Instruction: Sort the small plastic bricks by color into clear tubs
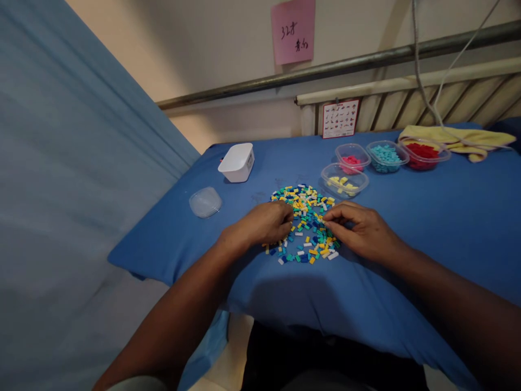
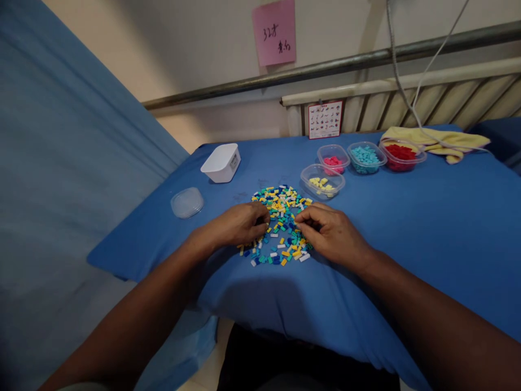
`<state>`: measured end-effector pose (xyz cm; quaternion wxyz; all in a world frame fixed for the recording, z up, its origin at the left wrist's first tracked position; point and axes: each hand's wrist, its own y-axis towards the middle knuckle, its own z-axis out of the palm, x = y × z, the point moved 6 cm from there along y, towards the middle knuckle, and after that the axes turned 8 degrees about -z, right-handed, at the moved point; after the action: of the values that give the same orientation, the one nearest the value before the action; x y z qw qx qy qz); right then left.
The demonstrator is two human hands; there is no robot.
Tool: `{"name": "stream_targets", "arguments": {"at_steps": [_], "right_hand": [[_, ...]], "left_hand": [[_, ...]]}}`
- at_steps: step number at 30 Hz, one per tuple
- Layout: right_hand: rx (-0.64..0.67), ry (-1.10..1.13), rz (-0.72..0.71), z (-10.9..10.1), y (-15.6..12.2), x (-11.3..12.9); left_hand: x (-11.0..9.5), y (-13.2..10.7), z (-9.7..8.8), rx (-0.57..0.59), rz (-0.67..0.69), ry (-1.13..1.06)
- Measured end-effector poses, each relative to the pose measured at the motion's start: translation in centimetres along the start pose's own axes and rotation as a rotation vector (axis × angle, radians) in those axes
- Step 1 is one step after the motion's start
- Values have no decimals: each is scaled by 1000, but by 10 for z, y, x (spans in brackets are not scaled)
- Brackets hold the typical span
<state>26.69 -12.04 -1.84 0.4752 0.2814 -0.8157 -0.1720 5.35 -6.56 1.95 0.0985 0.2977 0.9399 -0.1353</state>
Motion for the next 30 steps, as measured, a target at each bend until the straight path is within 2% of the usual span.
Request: {"name": "stream_targets", "arguments": {"at_steps": [3, 7, 11, 14, 18, 27, 30], "right_hand": [[-35, 46, 48, 4, 0, 3], [-160, 171, 154, 7, 0, 3], [-299, 351, 229, 3, 0, 0], [-363, 372, 262, -4, 2, 1], [-418, 319, 302, -11, 4, 1], [-412, 273, 304, -12, 2, -6], [-352, 207, 265, -13, 1, -6]], "left_hand": [[0, -1, 1, -48, -12, -294], [-11, 6, 16, -25, -103, -967], [-31, 19, 26, -41, -163, -1296], [-39, 27, 25, -62, -151, -1397], [-40, 33, 27, -69, -149, -1459], [-36, 34, 37, -153, -128, -1488], [-33, 33, 39, -142, -121, -1471]]}}
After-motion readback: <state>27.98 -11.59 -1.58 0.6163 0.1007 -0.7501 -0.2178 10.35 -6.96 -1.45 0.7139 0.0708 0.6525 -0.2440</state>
